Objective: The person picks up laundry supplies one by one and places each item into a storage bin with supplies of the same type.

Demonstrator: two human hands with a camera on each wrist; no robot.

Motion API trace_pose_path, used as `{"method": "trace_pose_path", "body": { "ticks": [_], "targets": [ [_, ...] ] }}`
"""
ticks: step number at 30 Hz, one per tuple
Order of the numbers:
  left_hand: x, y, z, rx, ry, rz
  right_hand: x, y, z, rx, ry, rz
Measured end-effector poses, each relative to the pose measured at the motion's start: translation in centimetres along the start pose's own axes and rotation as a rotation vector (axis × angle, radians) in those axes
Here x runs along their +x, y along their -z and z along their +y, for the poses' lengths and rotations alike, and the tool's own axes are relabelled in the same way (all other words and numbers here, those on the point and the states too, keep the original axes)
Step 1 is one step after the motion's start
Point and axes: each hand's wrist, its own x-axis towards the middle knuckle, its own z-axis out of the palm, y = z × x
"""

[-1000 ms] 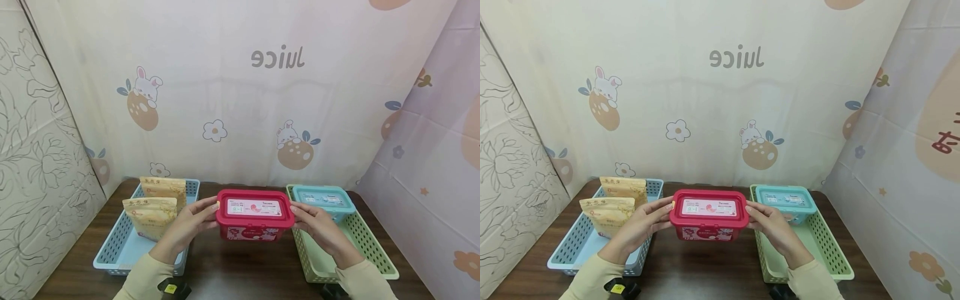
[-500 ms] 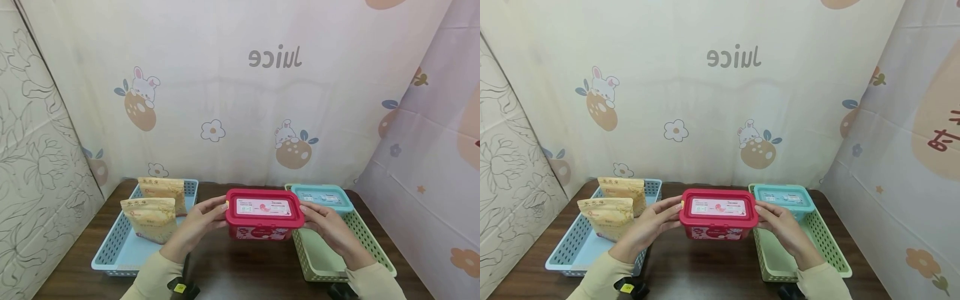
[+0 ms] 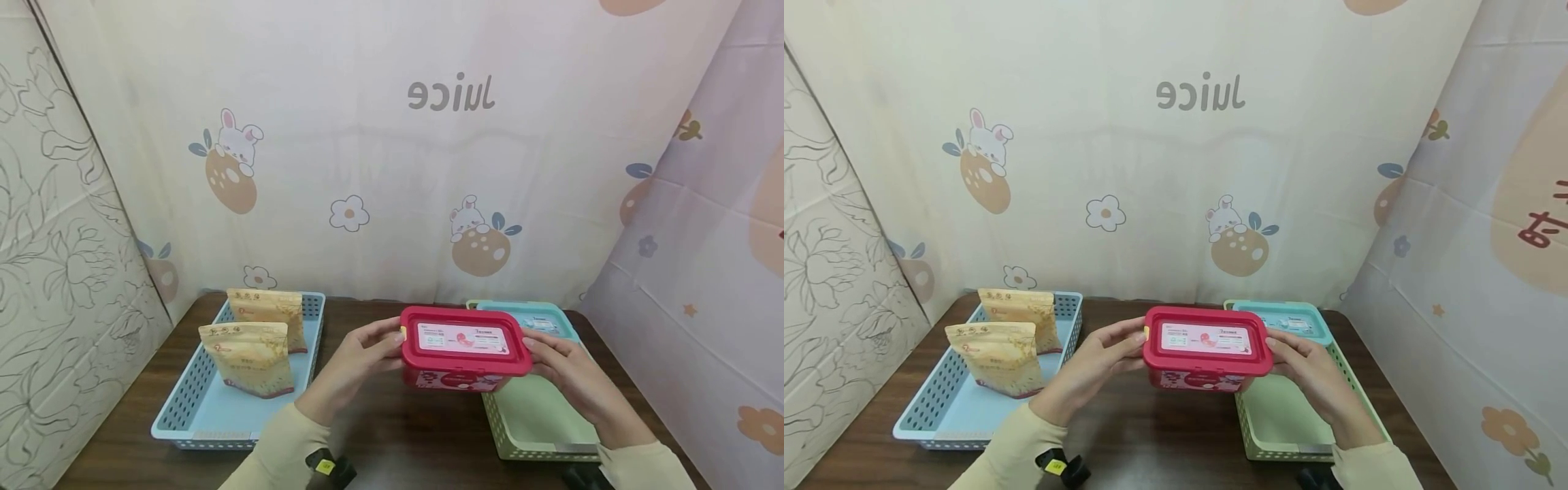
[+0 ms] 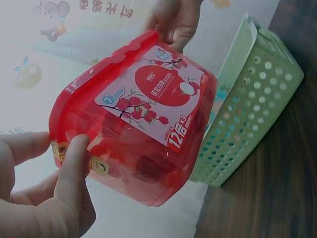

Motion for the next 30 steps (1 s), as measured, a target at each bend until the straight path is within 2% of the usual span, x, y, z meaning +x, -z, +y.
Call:
{"method": "trace_pose_path", "body": {
  "ticks": [6, 13, 20, 26, 30],
  "targets": [
    [1.0, -2.0, -0.6, -0.021, -0.002, -0.016, -0.8, 2.2, 0.5, -0.027, -0.014, 0.035],
    [1.9, -4.4, -1.1, -0.031, -0.010, -0.036, -2.0, 4.3, 0.7, -0.130, -0.065, 0.076],
    [3.0, -7.0, -1.4, -0.072, 0.004, -0.063, -3.2, 6.6, 0.9, -0.255, -0.192, 0.130],
    [3.7, -9.1, -1.9, -0.101, 0.024, -0.071, -3.9, 8.4, 1.3, -0.320, -0.221, 0.162],
    [4.1, -10.3, -2.4, -0.113, 0.033, -0.062, -4.4, 9.7, 1.3, -0.372, -0.277, 0.165]
  ]
}}
